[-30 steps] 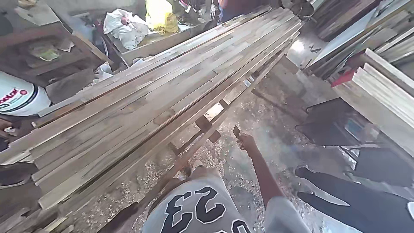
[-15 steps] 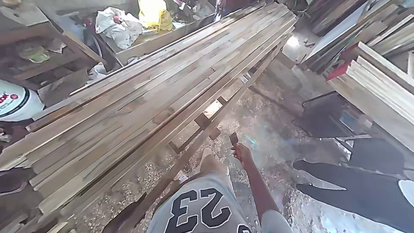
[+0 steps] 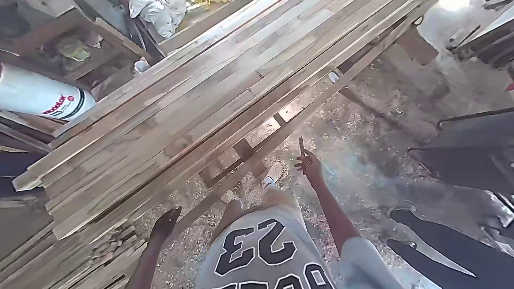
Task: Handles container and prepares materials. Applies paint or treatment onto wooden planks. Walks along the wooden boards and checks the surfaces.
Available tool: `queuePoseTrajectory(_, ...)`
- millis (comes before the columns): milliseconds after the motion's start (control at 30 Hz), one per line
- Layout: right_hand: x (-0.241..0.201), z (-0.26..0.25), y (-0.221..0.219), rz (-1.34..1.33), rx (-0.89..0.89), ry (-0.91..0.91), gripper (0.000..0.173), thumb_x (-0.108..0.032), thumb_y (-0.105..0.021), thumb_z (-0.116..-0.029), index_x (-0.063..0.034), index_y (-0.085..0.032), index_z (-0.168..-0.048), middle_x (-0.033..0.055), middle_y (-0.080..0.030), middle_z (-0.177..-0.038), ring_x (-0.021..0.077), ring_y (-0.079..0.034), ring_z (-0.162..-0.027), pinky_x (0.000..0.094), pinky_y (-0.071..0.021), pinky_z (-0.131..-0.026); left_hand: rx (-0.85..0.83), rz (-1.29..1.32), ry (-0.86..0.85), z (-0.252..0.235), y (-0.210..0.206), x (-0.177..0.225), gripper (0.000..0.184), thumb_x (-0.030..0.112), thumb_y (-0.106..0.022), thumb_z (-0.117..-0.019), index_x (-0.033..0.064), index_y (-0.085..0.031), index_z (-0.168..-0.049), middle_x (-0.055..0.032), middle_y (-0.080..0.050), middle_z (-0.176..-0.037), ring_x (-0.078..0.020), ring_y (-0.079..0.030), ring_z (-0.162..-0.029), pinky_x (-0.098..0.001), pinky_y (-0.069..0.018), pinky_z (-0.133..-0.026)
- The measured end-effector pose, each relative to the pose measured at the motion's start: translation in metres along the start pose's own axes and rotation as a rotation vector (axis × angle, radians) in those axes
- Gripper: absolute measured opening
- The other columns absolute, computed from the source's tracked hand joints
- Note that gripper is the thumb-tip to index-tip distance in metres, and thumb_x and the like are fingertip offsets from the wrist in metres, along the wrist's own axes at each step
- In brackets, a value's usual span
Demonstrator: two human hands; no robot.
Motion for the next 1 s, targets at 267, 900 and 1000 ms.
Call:
queuePoseTrajectory(267,-0.019,-0.04,0.043,-0.04,0.09,0.077,0.045,-0.017,-0.052,-0.1081,-0.0032,-0.047,-0.15,0.0155,-0.073,-0.11,0.0203,-0.076,-0.074,0.0353,-0.0652,-0.062,0.246,0.081,-0.497,0.01,-0.011,0.228,0.037,0.033,-0.06,-0.1008,0.006,-0.071,-0.124,-0.0178,-0.069,-0.126,-0.0331,-0.065,-0.121,-0.0542,-0.0494,-0.107)
queuePoseTrajectory(900,0.001,0.025,0.078,-0.205,0.307,-0.013,0.048,-0.016,-0.049,-0.1084,-0.002,-0.04,-0.153,0.0164,-0.073,-0.114,0.0247,-0.076,-0.077,0.0383,-0.0651,-0.063,-0.503,0.196,-0.605,-0.04,-0.103,0.524,0.059,0.046,-0.026,-0.1129,0.0081,-0.043,-0.155,-0.0184,-0.059,-0.143,-0.0271,-0.062,-0.125,-0.0473,-0.0512,-0.104)
queuePoseTrajectory(1000,0.006,0.002,0.105,-0.222,0.318,-0.01,0.048,-0.016,-0.048,-0.1084,0.0003,-0.04,-0.152,0.0175,-0.073,-0.111,0.0242,-0.076,-0.074,0.0376,-0.0651,-0.061,-0.605,0.337,-0.164,-0.027,-0.112,0.518,0.062,0.052,-0.015,-0.1118,0.0153,-0.04,-0.154,-0.0155,-0.061,-0.124,-0.0243,-0.062,-0.097,-0.0411,-0.0515,-0.087)
Point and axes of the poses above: each hand's wrist, its own z-axis away from the middle knuckle, its own y-axis out of the back of the hand, x = y × z, the point moved 8 cm from there along -z, towards the middle knuckle
